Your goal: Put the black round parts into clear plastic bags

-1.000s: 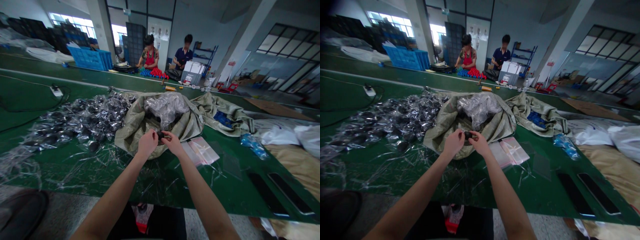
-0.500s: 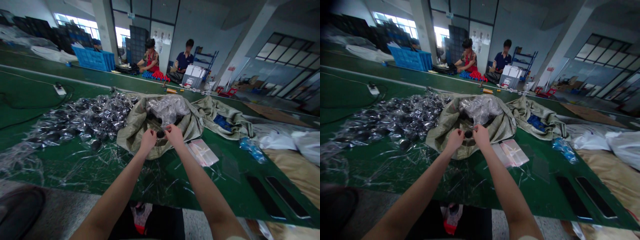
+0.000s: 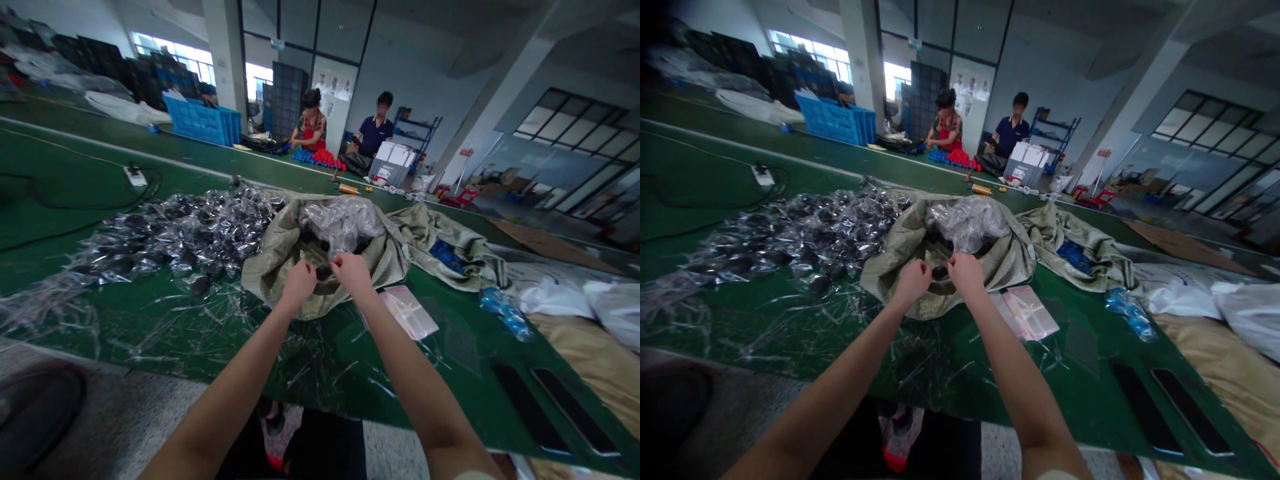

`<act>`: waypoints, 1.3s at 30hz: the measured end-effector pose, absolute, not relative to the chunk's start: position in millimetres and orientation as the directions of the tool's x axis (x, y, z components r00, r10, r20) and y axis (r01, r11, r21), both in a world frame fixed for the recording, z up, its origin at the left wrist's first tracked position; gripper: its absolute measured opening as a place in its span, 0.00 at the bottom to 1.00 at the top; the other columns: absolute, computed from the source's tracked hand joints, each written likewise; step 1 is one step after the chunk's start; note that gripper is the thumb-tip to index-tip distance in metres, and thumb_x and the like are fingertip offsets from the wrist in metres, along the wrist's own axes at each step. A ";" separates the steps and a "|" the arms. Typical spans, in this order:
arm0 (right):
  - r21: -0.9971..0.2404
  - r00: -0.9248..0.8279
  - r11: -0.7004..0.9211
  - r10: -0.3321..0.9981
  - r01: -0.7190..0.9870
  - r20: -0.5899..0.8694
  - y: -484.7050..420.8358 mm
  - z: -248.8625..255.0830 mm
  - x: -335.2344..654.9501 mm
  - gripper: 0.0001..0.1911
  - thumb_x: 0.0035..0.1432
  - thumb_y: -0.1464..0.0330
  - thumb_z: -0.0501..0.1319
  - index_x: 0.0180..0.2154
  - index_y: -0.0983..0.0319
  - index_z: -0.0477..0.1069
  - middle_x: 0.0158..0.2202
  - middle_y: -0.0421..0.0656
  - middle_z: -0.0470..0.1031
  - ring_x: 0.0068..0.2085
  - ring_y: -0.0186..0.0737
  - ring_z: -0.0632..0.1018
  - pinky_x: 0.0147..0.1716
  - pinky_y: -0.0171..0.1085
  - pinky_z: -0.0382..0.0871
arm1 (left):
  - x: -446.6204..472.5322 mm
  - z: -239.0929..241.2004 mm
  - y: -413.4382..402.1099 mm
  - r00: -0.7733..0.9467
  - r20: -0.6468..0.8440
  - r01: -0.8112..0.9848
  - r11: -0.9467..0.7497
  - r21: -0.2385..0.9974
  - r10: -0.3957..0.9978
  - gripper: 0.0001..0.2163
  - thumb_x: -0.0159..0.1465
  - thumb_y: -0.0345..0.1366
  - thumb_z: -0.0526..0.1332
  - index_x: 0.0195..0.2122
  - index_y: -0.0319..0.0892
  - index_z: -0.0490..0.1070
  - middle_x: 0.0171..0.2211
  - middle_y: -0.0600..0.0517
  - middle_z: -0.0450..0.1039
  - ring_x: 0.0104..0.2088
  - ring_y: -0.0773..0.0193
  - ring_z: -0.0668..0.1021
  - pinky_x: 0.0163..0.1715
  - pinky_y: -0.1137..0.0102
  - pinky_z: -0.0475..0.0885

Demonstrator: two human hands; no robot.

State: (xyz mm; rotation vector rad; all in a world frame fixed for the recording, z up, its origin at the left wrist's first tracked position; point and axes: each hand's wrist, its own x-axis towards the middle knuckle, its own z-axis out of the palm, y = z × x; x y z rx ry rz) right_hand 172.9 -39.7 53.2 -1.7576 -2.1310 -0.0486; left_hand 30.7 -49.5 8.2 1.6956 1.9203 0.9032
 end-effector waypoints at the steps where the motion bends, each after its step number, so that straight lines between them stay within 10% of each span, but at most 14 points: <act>1: -0.215 -0.148 0.220 0.940 0.951 0.307 -39.1 52.1 173.7 0.08 0.58 0.68 0.60 0.34 0.60 0.78 0.34 0.47 0.81 0.38 0.44 0.79 0.39 0.37 0.67 | 29.3 6.9 -49.9 -0.169 0.109 0.701 0.042 0.712 0.980 0.10 0.66 0.36 0.52 0.36 0.40 0.71 0.37 0.41 0.78 0.39 0.56 0.78 0.38 0.68 0.68; 14: -0.510 -0.088 0.252 0.942 0.822 0.324 -33.5 28.9 176.9 0.10 0.55 0.63 0.62 0.26 0.61 0.75 0.25 0.41 0.78 0.28 0.36 0.76 0.31 0.33 0.64 | 26.2 16.1 -59.4 -0.209 0.118 0.779 0.093 0.620 0.971 0.13 0.66 0.39 0.50 0.39 0.41 0.72 0.36 0.41 0.78 0.38 0.53 0.79 0.36 0.65 0.69; 28: -0.546 -0.080 0.289 0.924 0.786 0.373 -34.3 22.7 182.4 0.07 0.55 0.66 0.60 0.26 0.61 0.71 0.23 0.38 0.72 0.27 0.35 0.73 0.32 0.33 0.64 | 31.8 7.8 -59.2 -0.195 0.196 0.817 0.048 0.575 0.961 0.14 0.68 0.41 0.48 0.42 0.42 0.70 0.35 0.41 0.77 0.37 0.51 0.79 0.36 0.64 0.68; 39: -0.389 -0.247 0.441 0.855 0.809 0.456 -54.0 -34.9 185.9 0.13 0.54 0.76 0.59 0.38 0.59 0.79 0.54 0.50 0.67 0.56 0.48 0.66 0.57 0.47 0.59 | 46.1 -12.2 -52.6 -0.008 0.159 0.886 -0.067 0.458 0.987 0.12 0.67 0.40 0.50 0.40 0.43 0.72 0.35 0.43 0.78 0.37 0.53 0.80 0.37 0.65 0.70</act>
